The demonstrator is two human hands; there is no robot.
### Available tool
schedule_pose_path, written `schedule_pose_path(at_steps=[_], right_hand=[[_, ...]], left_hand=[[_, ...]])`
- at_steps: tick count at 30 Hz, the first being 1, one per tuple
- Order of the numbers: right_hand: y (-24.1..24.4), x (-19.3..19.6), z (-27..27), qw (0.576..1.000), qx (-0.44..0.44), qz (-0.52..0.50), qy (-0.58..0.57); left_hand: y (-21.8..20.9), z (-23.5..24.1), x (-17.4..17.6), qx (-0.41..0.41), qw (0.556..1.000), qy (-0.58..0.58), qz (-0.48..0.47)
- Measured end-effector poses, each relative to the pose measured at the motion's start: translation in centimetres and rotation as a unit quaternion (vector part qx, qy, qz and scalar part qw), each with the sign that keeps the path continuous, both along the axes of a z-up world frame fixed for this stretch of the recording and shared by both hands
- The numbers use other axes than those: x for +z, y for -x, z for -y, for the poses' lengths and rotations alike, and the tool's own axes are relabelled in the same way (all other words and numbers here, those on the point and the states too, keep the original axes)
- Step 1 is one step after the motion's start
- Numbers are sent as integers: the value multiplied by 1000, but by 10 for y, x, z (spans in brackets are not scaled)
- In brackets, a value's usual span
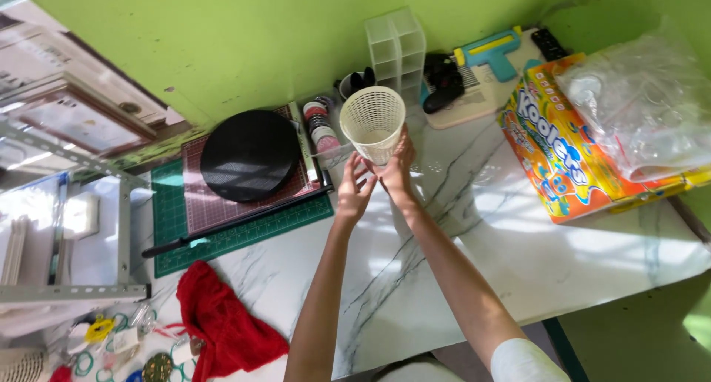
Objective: The person organizes a cluttered workspace by moving a white basket, handling small plastic containers, and rearranging items on a multi-tiered black cart. They also pick up a red cloth and a container of small cubes, placing them in different locations on the table and shelves.
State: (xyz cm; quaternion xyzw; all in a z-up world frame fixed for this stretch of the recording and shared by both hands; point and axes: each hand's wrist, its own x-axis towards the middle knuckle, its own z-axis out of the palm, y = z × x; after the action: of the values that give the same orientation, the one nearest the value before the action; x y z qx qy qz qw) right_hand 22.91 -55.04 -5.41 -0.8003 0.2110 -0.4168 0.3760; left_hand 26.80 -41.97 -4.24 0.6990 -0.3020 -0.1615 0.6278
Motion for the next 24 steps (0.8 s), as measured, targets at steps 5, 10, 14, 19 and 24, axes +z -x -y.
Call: schedule_pose_path(at_steps=[5,10,14,19,24], right_hand=[[-16,12,15,991,25,17,-130],[10,14,15,991,2,47,-126],[75,12,7,995,-91,39,-4],[142,3,46,958,-255,-61,119],[159,-55,127,900,-56,222,-371]], left_hand=[[20,-31,9,20,999,-42,-9],[27,-50,-24,-6,996,-89,17],[51,-20,9,-53,996,-65,-41],[85,76,21,-169,980,-65,-87],[111,168,-4,-191,980,-55,-24]])
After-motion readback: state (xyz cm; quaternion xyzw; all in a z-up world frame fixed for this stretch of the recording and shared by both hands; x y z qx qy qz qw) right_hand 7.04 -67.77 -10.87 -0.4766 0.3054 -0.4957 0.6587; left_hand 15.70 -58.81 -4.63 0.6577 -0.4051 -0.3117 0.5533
